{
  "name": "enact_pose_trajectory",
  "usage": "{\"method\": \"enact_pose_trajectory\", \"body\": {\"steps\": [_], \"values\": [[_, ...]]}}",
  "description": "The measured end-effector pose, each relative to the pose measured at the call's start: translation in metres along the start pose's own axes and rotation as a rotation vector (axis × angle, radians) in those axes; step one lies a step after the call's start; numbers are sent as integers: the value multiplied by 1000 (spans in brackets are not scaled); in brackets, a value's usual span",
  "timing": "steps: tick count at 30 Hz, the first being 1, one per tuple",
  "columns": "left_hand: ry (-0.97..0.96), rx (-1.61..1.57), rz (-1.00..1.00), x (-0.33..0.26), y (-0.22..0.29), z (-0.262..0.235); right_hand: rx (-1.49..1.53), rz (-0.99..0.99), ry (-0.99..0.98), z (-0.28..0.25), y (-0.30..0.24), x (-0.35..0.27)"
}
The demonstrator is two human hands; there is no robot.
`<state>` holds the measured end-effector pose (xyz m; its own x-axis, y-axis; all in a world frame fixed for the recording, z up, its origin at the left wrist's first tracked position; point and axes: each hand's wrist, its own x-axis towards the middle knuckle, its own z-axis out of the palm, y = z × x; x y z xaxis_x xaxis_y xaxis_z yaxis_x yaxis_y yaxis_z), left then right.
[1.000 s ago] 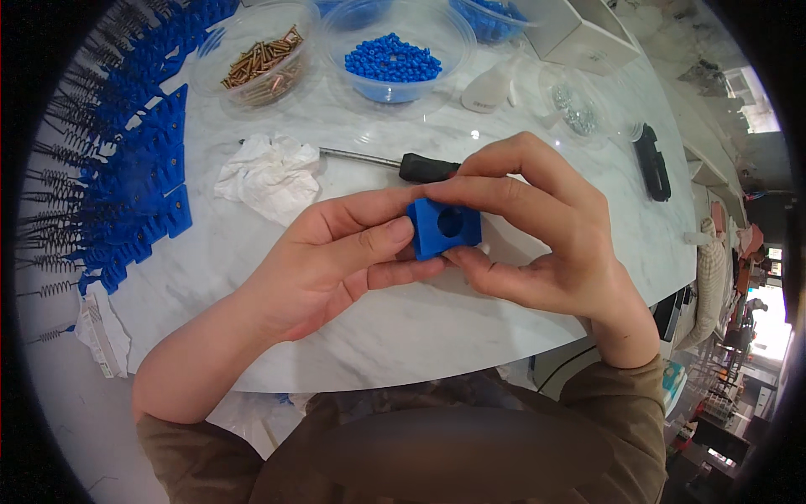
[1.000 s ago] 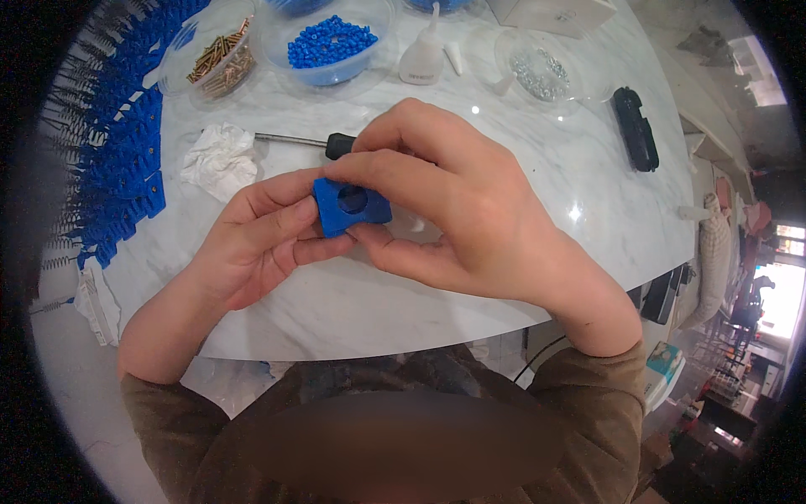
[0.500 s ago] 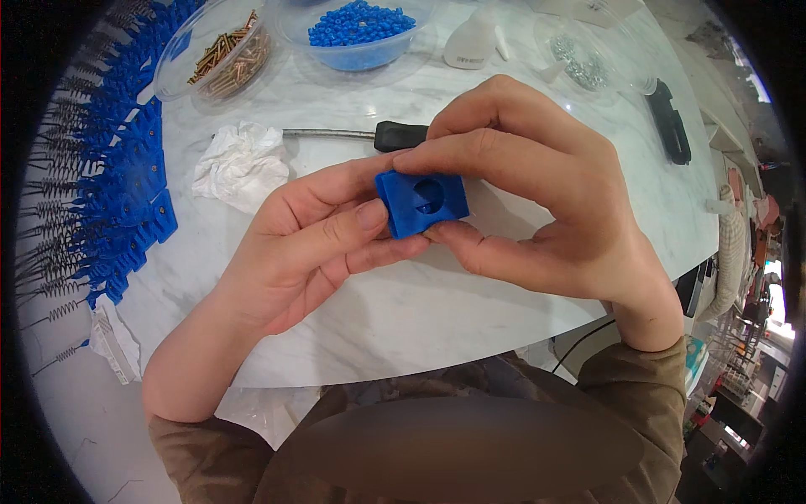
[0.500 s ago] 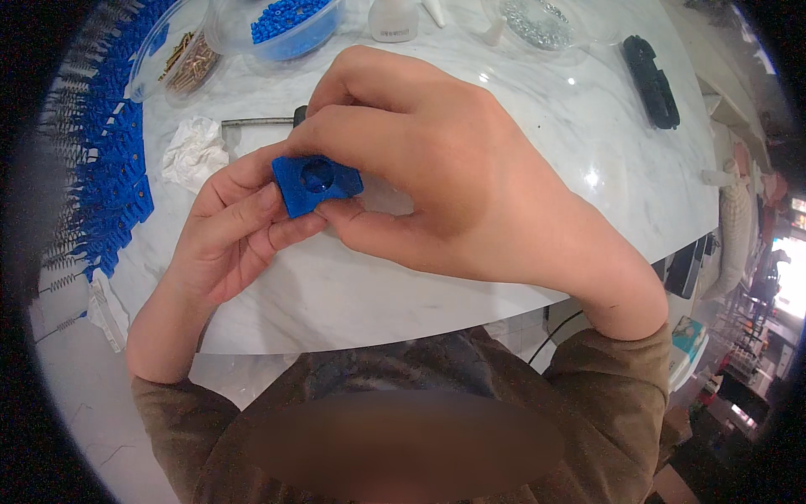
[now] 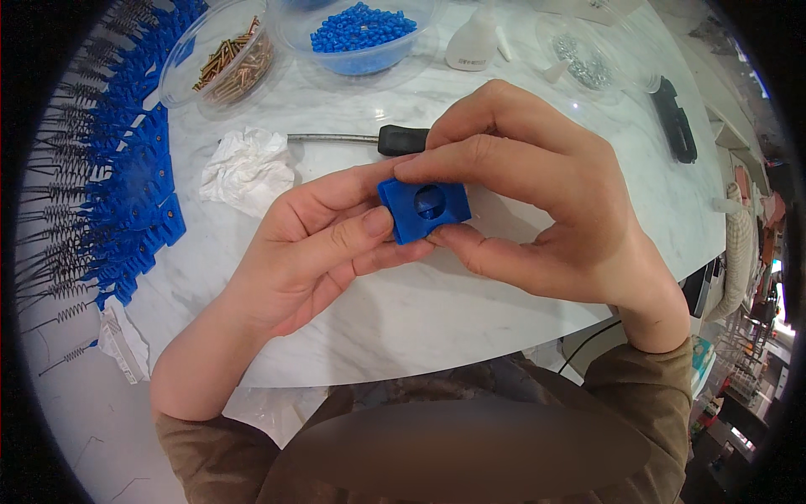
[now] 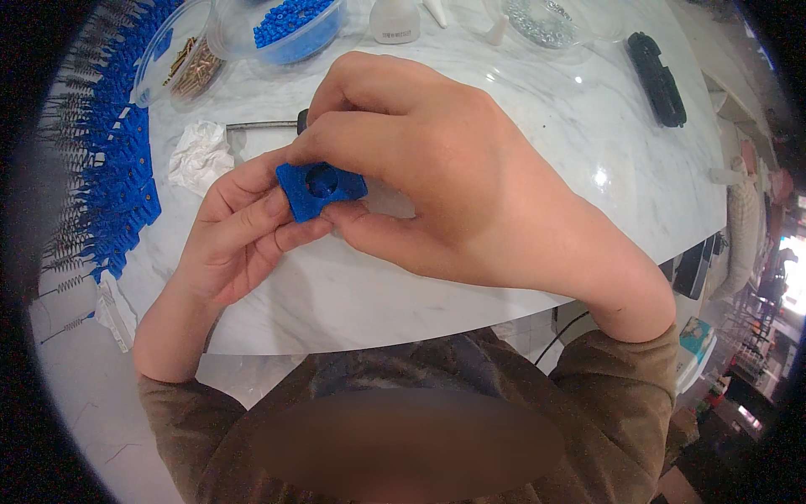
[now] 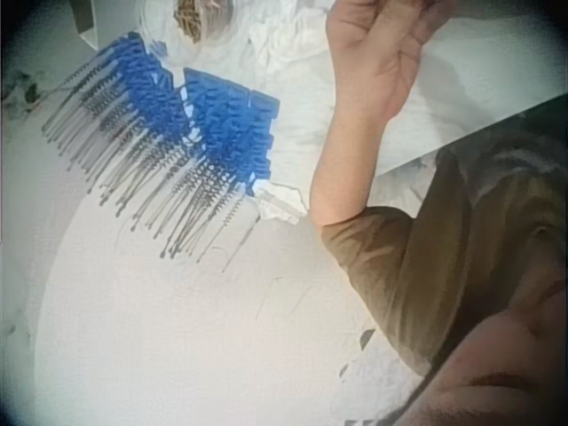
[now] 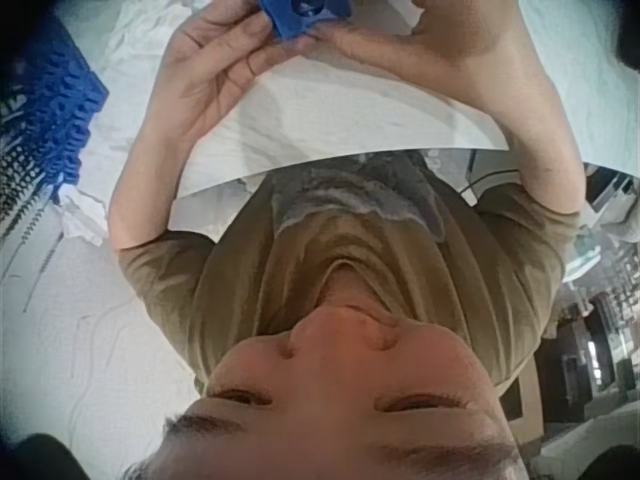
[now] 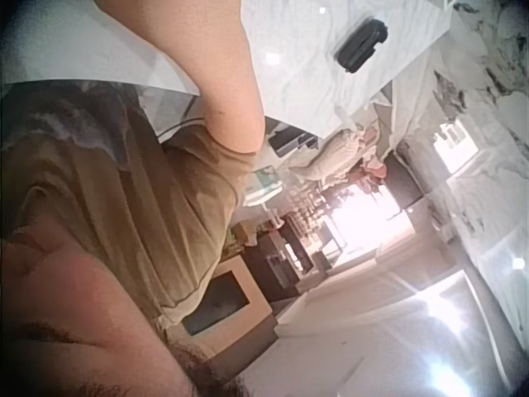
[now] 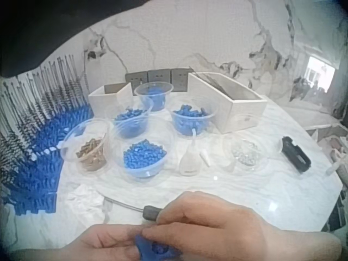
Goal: The person assembles small blue plastic components with metal springs and applies adhesive using a glue bottle.
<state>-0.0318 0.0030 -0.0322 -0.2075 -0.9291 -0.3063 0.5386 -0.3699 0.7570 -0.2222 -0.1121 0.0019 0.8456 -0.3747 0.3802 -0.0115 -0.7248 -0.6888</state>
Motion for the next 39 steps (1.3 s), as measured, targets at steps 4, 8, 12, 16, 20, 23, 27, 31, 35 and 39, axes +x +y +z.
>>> {"method": "enact_pose_trajectory", "body": {"steps": [4,8,12,16,20,23,27,31,35,39], "values": [[9,6,-1,-2,1,1,0,5,-12,1,1,0],[11,-12,-4,-2,1,2,4,11,-5,1,1,-1],[-42,-35,-12,-3,1,-3,3,-8,7,2,3,-2],[-23,-14,-18,-3,4,0,-4,10,-4,2,2,-3],[-24,5,-26,-4,5,1,24,-8,24,2,4,-4],[-25,7,-34,-3,7,2,26,-13,20,2,6,-5],[16,22,-44,-5,6,4,72,5,26,4,6,-6],[2,31,-28,-5,6,3,68,-4,38,4,6,-6],[4,40,-25,-6,6,4,78,-1,42,4,6,-7],[-9,47,-23,-5,6,3,74,0,46,5,6,-7]]}}
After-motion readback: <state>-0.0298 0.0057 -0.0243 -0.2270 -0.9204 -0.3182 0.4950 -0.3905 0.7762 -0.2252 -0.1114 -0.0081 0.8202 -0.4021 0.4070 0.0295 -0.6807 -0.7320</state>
